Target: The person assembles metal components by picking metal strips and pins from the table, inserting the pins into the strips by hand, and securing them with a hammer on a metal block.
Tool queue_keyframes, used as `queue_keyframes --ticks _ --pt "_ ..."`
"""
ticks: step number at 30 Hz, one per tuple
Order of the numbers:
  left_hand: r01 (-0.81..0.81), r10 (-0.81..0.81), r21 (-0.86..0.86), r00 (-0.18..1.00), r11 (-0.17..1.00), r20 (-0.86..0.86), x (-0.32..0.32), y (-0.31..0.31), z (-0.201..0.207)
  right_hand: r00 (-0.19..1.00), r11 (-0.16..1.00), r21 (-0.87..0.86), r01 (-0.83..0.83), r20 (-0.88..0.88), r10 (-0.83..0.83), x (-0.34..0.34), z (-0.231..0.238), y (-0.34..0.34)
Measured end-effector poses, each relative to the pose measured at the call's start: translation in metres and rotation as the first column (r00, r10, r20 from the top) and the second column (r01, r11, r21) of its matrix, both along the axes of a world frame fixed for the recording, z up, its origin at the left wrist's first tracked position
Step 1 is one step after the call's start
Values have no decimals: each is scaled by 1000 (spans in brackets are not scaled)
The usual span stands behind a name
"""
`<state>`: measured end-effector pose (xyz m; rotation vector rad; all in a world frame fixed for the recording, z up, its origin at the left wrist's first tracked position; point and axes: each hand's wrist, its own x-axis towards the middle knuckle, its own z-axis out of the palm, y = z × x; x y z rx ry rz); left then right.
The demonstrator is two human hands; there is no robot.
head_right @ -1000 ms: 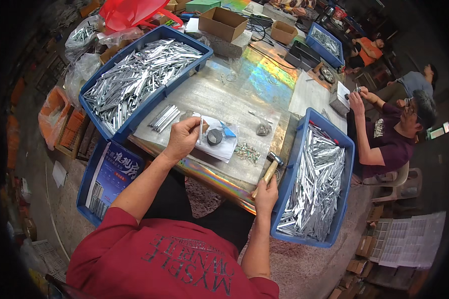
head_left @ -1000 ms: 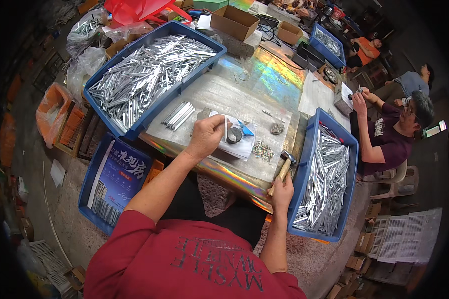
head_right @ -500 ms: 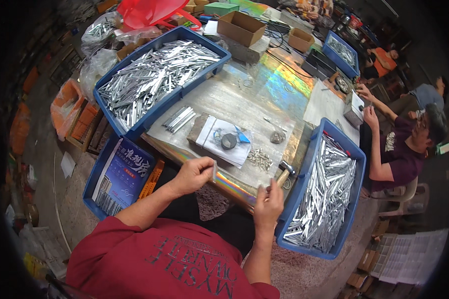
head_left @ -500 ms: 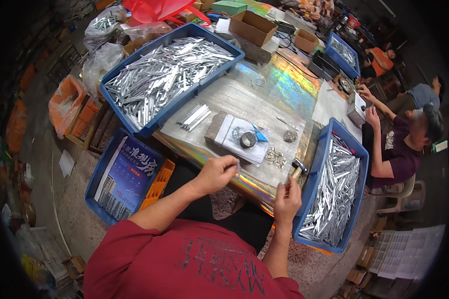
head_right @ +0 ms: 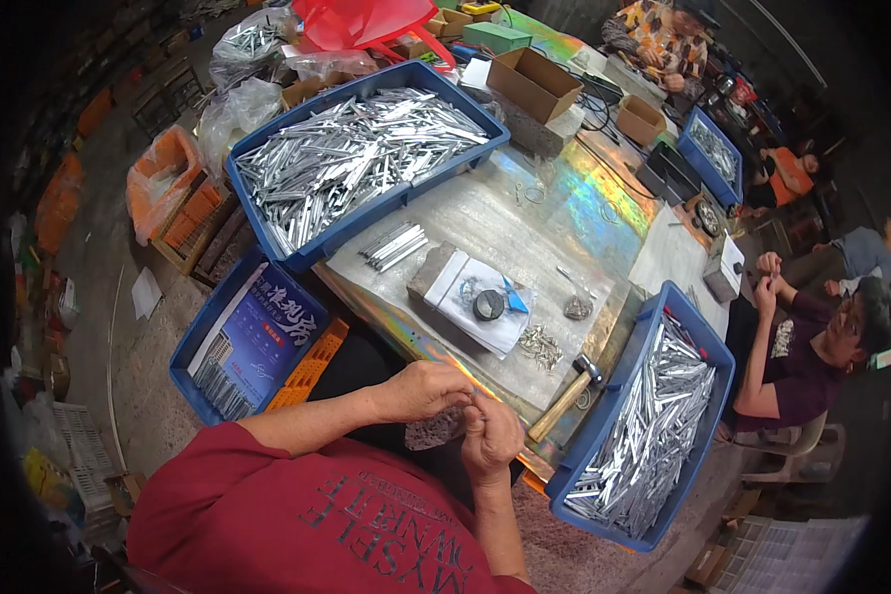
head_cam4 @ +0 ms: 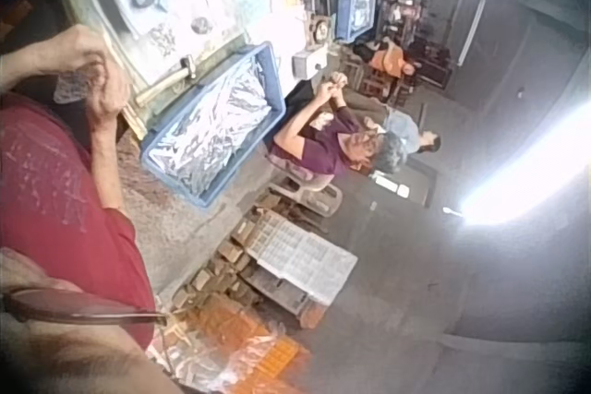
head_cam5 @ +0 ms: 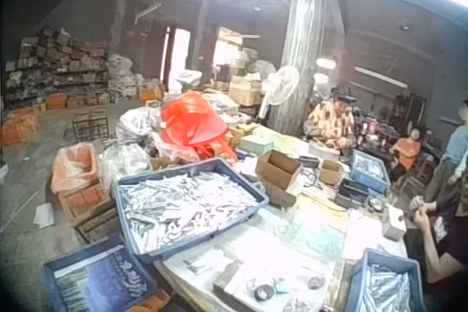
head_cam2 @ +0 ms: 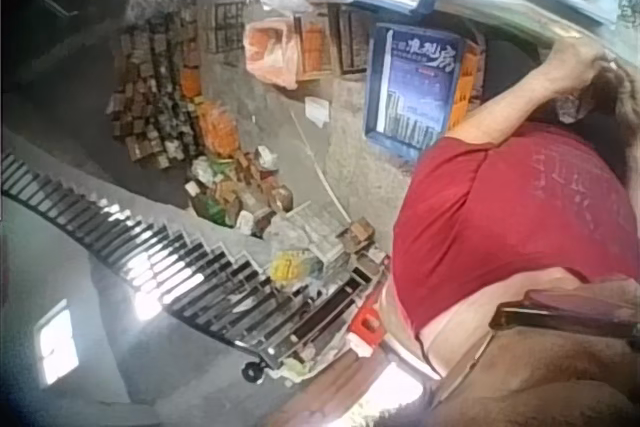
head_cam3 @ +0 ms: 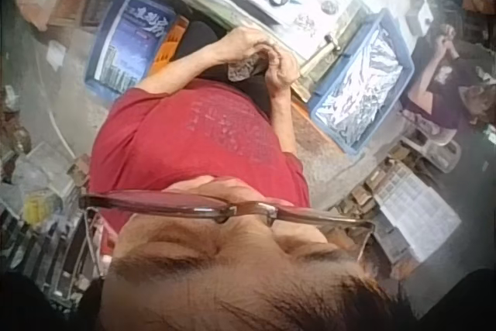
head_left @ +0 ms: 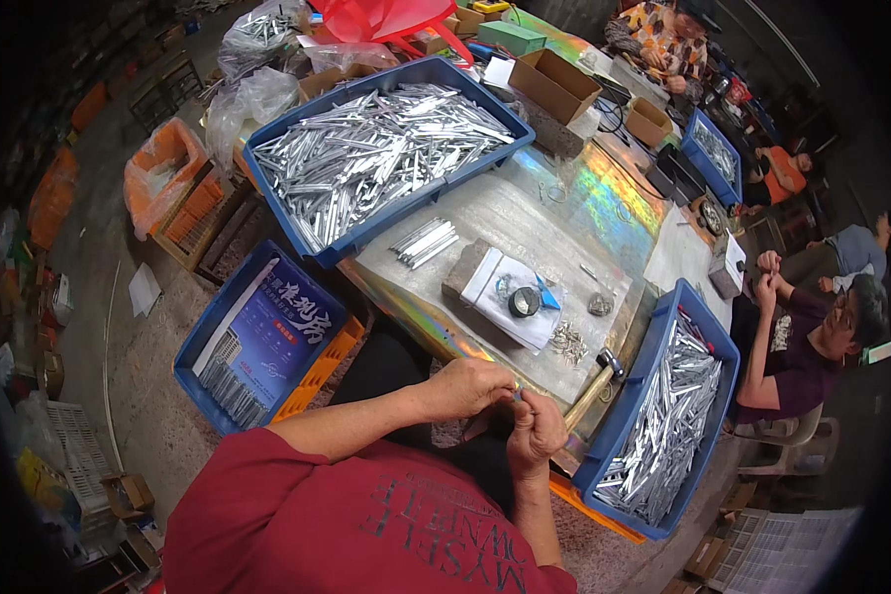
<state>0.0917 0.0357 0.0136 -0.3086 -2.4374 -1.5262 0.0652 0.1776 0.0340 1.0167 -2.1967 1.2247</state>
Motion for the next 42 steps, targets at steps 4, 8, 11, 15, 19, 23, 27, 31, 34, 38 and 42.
queue_keyframes --ticks 4,8,11,15,19,23,27,31,34,38,42 --pt "22 -31 -59 988 998 -149 -1 -3 -7 883 952 -285 115 468 34 7 -9 2" --pt "32 -54 -90 964 995 -259 1 -7 2 565 773 -570 279 748 347 6 2 0" --pt "-69 23 -159 962 985 -271 1 -15 -1 512 887 -412 208 819 260 -1 8 -3" --pt "-390 349 -168 909 905 -228 -7 -60 1 568 884 -447 134 766 301 1 10 -21" --pt "-611 557 -303 792 731 -252 -29 -113 -7 479 897 -404 179 832 279 4 -3 -3" --pt "-644 645 -540 730 542 -225 -42 -140 -18 452 919 -355 173 857 247 9 -12 1" --pt "-598 669 -640 723 482 -172 -48 -146 -27 433 925 -339 171 869 238 13 -20 2" --pt "-602 672 -627 723 495 -163 -48 -146 -29 445 928 -334 166 865 232 14 -23 5" --pt "-618 667 -591 725 519 -172 -46 -144 -25 431 940 -311 143 874 223 14 -26 6" --pt "-651 650 -542 724 532 -231 -34 -136 -13 431 937 -323 132 870 239 17 -24 2" --pt "-666 617 -463 736 585 -279 -21 -134 25 421 935 -329 134 873 246 16 -25 5"
